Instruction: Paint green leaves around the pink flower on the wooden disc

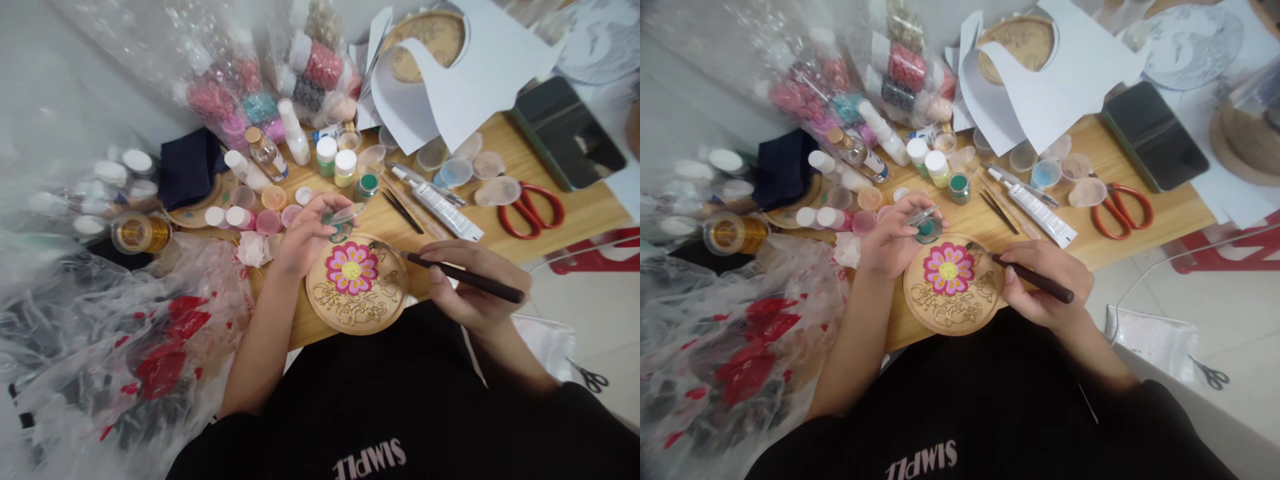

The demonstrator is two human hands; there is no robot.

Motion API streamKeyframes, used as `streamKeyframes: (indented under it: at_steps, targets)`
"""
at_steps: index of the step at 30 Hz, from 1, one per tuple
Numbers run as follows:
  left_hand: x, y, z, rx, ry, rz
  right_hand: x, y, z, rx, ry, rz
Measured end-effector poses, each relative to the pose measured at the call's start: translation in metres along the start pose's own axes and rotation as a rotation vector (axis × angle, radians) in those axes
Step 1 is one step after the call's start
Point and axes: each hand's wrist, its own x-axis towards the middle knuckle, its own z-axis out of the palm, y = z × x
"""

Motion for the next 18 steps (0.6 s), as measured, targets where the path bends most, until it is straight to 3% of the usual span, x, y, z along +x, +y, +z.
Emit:
streamKeyframes:
  at_steps: [18]
  targets:
    - [-0.0005,0.0007,0.0008,0.019,0.003,0.003,-0.0013,-0.0002,-0.0007,0.014,-0.002,0.012]
